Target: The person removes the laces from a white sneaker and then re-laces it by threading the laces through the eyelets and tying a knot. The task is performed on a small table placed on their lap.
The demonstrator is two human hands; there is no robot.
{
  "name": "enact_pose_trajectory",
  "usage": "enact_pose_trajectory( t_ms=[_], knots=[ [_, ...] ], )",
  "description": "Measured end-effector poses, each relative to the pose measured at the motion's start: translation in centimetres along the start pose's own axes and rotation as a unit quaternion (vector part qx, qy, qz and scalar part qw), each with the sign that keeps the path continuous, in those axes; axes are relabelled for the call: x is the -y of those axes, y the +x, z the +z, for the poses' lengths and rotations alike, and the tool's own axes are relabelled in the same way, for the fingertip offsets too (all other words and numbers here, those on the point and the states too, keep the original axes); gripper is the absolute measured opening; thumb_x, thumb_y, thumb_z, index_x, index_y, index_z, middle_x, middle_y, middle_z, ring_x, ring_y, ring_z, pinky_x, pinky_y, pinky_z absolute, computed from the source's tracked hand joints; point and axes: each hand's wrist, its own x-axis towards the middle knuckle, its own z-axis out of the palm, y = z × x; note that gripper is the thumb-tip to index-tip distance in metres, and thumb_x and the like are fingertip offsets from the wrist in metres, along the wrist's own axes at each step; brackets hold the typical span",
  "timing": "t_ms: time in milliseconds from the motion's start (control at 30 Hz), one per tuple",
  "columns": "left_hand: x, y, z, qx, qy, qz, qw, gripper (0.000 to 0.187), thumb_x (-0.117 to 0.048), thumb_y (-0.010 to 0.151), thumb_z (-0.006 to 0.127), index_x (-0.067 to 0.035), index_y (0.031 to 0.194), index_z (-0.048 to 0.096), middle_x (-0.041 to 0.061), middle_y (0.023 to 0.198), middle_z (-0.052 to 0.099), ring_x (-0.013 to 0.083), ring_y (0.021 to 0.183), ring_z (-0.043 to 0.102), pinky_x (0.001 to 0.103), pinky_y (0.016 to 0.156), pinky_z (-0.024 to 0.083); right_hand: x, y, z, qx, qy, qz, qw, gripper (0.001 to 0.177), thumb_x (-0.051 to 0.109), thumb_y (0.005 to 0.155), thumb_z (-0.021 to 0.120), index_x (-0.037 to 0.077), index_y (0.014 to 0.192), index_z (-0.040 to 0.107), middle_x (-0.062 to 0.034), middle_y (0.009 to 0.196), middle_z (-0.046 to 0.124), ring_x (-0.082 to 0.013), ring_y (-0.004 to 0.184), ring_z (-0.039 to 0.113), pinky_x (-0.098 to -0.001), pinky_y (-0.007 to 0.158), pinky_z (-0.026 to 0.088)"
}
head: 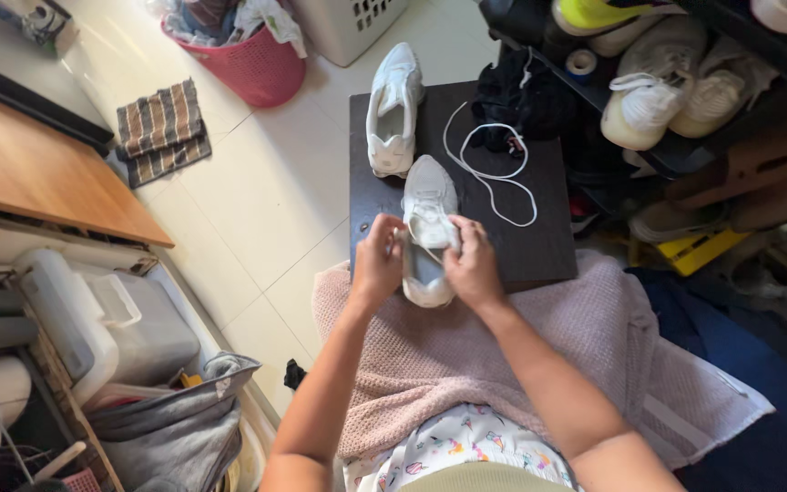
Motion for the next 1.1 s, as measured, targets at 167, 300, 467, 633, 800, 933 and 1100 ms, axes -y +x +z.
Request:
enact_pose_trajectory(
  t_ms=[167,300,467,633,800,933,1100],
  knots=[
    [1.0,-2.9,1.4,-0.073,-0.164,0.011,0.984,0.022,0.000,0.095,0.063,-0.005,0.115,0.055,0.012,0.108,0.075,0.0180,0.094,0.071,0.035,0.064,0.059,2.0,0.2,-3.2,0.026,0.061,0.014,0.998,0.043,-0.004,0.089,0.060,0.001,0.131,0.058,-0.0185,0.123,0.068,-0.0368,0.114,0.068,-0.0436,0.097,0.055],
    [0.5,-3.3,0.2,-0.018,-0.199,0.099,0.975,0.045,0.007,0.085,0.057,-0.005,0.129,0.058,0.018,0.126,0.063,0.0219,0.097,0.067,0.036,0.067,0.063,4.8,0.8,-3.8,0.058,-0.003,-0.042,0.997,0.047,-0.007,0.082,0.063,0.004,0.127,0.065,-0.0235,0.125,0.064,-0.0397,0.111,0.066,-0.0428,0.090,0.056],
    [-0.4,-3.6,0.4,-0.020,-0.055,0.174,0.983,0.022,0.006,0.086,0.063,-0.006,0.103,0.069,0.016,0.126,0.067,0.0273,0.089,0.075,0.036,0.074,0.061,4.4,2.1,-4.6,0.055,-0.078,-0.128,0.987,0.039,0.004,0.075,0.075,0.004,0.113,0.064,-0.0199,0.117,0.068,-0.0390,0.106,0.067,-0.0452,0.089,0.056],
    [-1.7,-4.3,0.9,-0.062,-0.020,0.173,0.983,0.025,0.002,0.084,0.065,-0.004,0.108,0.059,0.017,0.116,0.070,0.0318,0.096,0.071,0.040,0.082,0.059,2.2,2.2,-4.3,0.011,-0.059,-0.037,0.997,0.020,0.009,0.091,0.079,0.006,0.106,0.065,-0.0116,0.101,0.072,-0.0297,0.086,0.074,-0.0403,0.073,0.059],
    [-3.2,-5.3,1.5,-0.112,0.008,0.125,0.986,0.057,-0.007,0.069,0.077,-0.002,0.118,0.048,0.022,0.104,0.060,0.0397,0.091,0.065,0.048,0.074,0.053,2.2,0.0,-4.6,-0.039,-0.057,-0.229,0.971,0.028,-0.001,0.085,0.072,0.006,0.110,0.063,-0.0153,0.110,0.069,-0.0337,0.093,0.071,-0.0415,0.075,0.060],
    [-2.6,-6.2,2.7,-0.128,0.001,0.161,0.979,0.043,0.003,0.068,0.070,-0.003,0.106,0.051,0.020,0.108,0.059,0.0412,0.094,0.064,0.046,0.075,0.054,2.9,-1.5,-4.9,-0.040,-0.014,-0.308,0.950,0.034,-0.002,0.083,0.070,0.009,0.113,0.059,-0.0110,0.105,0.063,-0.0357,0.097,0.068,-0.0451,0.080,0.059],
    [-0.4,-7.0,4.4,-0.182,-0.103,0.229,0.951,0.024,0.011,0.075,0.068,-0.003,0.090,0.055,0.009,0.097,0.059,0.0327,0.101,0.070,0.043,0.097,0.063,2.7,-2.5,-5.2,-0.058,-0.017,-0.288,0.956,0.037,0.002,0.081,0.079,0.010,0.109,0.056,-0.0105,0.103,0.060,-0.0337,0.094,0.065,-0.0447,0.080,0.056]
  ],
)
